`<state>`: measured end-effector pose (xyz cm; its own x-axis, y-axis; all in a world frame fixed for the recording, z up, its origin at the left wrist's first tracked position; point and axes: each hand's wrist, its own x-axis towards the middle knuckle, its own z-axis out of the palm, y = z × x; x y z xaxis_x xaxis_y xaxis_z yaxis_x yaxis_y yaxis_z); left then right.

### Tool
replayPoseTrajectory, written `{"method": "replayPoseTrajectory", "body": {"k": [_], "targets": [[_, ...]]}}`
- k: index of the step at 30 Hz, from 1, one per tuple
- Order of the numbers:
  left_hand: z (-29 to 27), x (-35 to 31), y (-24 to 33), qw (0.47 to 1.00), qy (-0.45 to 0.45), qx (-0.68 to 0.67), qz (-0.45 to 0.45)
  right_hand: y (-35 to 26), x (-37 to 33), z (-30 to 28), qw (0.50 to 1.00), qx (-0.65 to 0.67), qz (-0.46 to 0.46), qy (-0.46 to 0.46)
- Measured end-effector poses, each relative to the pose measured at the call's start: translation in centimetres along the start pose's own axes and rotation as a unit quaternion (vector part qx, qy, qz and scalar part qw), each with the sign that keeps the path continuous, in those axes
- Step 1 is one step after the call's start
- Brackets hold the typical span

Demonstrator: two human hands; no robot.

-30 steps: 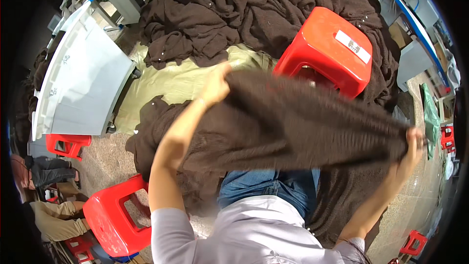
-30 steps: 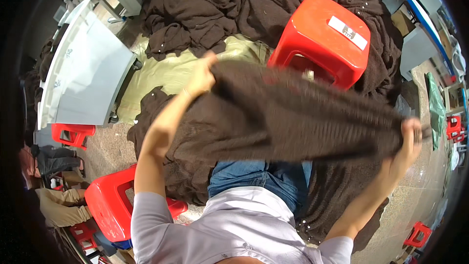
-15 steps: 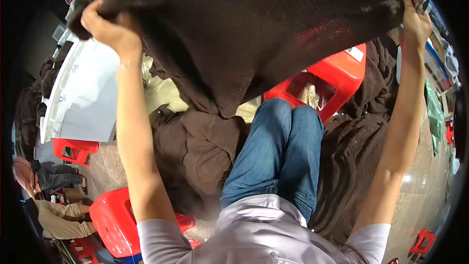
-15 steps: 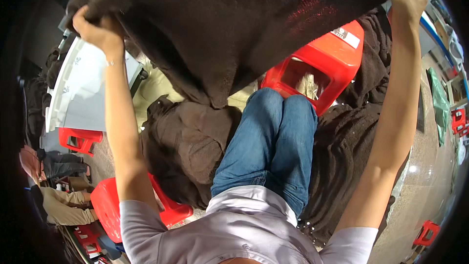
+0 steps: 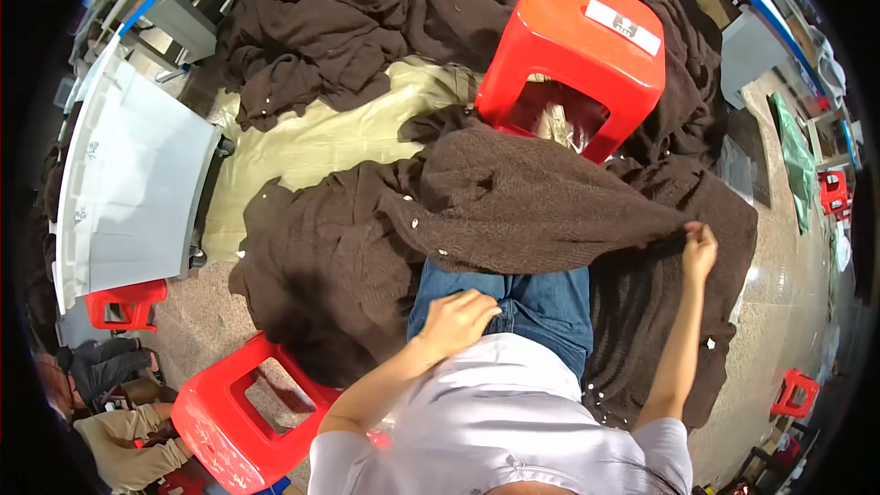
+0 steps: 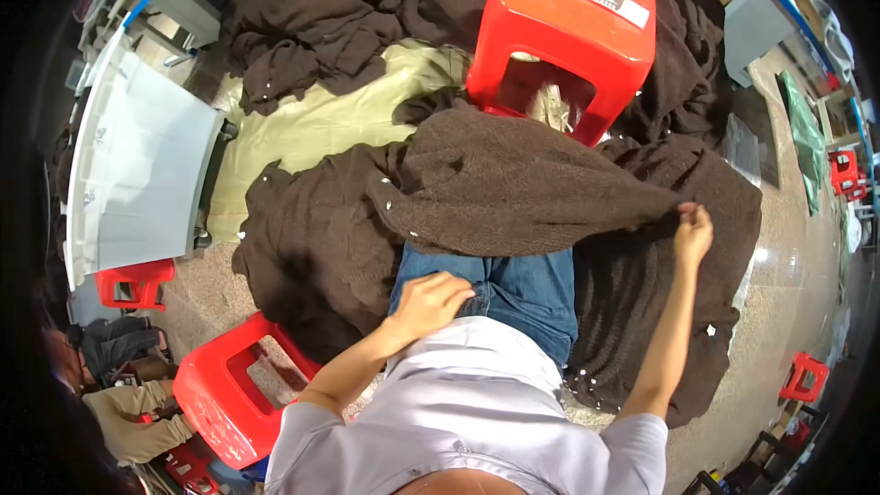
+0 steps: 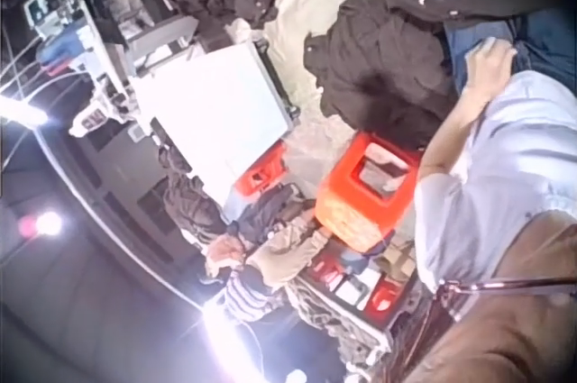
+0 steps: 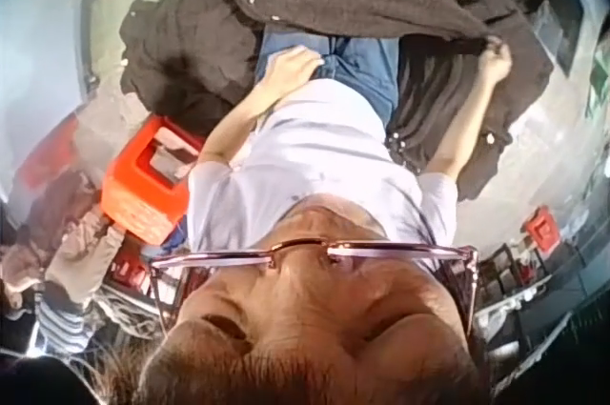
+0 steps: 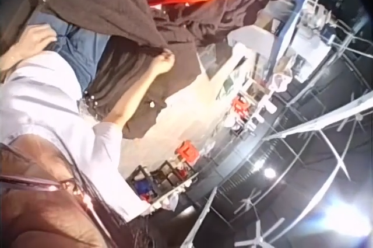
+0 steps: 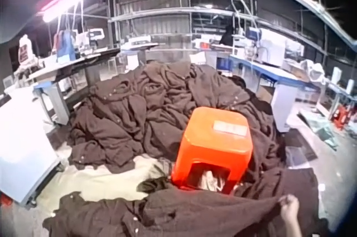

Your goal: Fastening buttons on fabric pieces in a sewing factory.

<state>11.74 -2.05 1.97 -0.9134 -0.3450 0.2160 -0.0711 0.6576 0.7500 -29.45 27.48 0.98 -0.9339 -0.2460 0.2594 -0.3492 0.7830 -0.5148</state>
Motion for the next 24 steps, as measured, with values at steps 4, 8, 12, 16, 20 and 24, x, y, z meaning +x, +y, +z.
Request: {"method": "replayPoseTrajectory", "body": {"k": [4,8,12,16,20,24], "targets": [[-2.4,0.4,-2.3,0.964,0.221,-0.025,-0.148,-5.5,-7.9,3.8,0.995,0.087,0.035,0.032],[-3.7,0.8,-10.4,0.779,0.369,-0.274,-0.426,-17.5,-12.7,3.2,0.959,0.194,-0.191,-0.073],[-6.8,4.5,-11.8,0.670,0.216,-0.479,-0.525,-19.2,-12.0,3.8,0.943,0.116,-0.228,-0.211],[-7.3,7.5,-15.8,0.807,0.123,-0.458,-0.352,-18.9,-6.3,5.2,0.935,0.199,-0.278,-0.096],[-15.1,17.3,-11.7,0.851,0.343,-0.372,-0.140,-20.6,4.1,1.9,0.946,0.228,-0.201,0.114],[-24.8,22.6,-2.3,0.821,0.433,-0.357,0.104,-25.0,10.0,-3.3,0.910,0.245,-0.219,0.252]]}}
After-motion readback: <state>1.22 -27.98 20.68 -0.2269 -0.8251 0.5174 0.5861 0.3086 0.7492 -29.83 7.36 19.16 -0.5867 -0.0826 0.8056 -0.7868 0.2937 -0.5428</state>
